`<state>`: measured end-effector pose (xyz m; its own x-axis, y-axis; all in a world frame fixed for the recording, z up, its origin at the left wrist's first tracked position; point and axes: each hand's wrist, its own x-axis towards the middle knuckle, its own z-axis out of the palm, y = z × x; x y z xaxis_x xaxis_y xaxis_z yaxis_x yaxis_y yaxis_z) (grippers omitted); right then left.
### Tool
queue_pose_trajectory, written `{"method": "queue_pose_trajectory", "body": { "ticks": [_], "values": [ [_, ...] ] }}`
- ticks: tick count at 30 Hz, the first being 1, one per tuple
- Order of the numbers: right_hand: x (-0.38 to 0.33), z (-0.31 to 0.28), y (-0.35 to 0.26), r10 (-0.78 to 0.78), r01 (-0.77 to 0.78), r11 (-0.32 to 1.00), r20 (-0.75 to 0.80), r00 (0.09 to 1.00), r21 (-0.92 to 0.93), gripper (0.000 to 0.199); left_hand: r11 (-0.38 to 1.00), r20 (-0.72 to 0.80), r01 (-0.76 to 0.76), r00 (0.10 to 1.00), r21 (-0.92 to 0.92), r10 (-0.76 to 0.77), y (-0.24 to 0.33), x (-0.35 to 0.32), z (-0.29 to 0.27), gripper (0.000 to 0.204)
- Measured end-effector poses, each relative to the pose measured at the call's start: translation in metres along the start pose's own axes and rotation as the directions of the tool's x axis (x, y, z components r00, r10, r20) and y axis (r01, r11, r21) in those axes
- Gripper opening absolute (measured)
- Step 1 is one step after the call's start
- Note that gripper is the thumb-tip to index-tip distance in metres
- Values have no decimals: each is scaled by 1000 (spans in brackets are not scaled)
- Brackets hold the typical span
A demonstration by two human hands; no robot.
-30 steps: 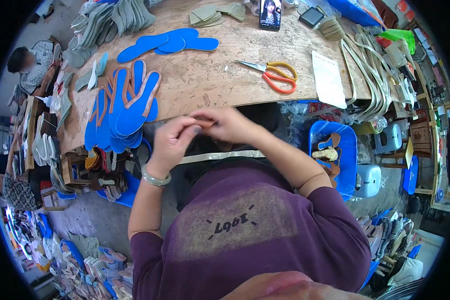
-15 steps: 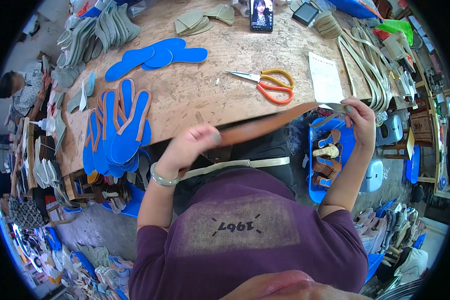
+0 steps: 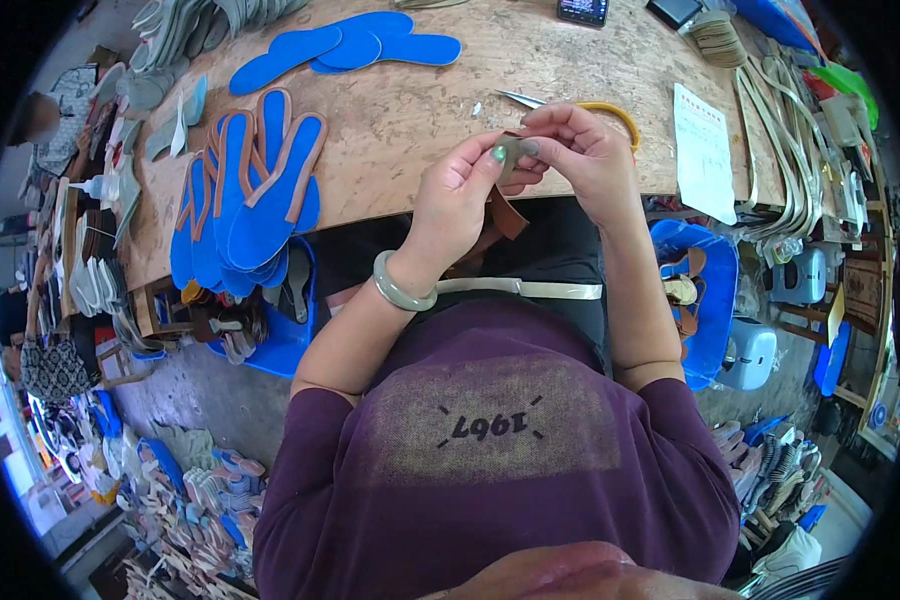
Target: The person assembles blue flip-flops by attaching brown straps to the soles. They use scissors to trim the straps and a handheld tool to press the straps into place. The person handles multiple soles and straps, working at a wooden table in a workshop environment.
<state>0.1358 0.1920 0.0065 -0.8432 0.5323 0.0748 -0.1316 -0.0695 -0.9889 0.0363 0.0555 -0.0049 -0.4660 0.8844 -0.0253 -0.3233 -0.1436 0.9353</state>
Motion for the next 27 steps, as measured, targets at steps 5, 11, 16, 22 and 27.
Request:
{"method": "queue_pose_trajectory", "body": {
  "ticks": [5,11,16,22,27],
  "values": [
    [0,1,10,-161,154,978,-42,986,-142,17,997,-59,-40,997,67,44,0,3,0,29],
    [-5,11,7,-502,436,705,40,864,-559,13,989,-42,-81,995,120,87,-7,-2,0,30],
    [-3,12,13,-671,521,480,87,737,-706,14,983,-49,60,996,-172,-70,-5,-4,3,29],
    [-8,15,12,-780,622,247,229,583,-743,21,872,33,149,988,-466,-151,-10,-6,-11,24],
    [-22,17,13,-749,646,260,272,604,-718,23,914,-57,89,991,-395,-121,-2,-8,-4,24]
  ]
}}
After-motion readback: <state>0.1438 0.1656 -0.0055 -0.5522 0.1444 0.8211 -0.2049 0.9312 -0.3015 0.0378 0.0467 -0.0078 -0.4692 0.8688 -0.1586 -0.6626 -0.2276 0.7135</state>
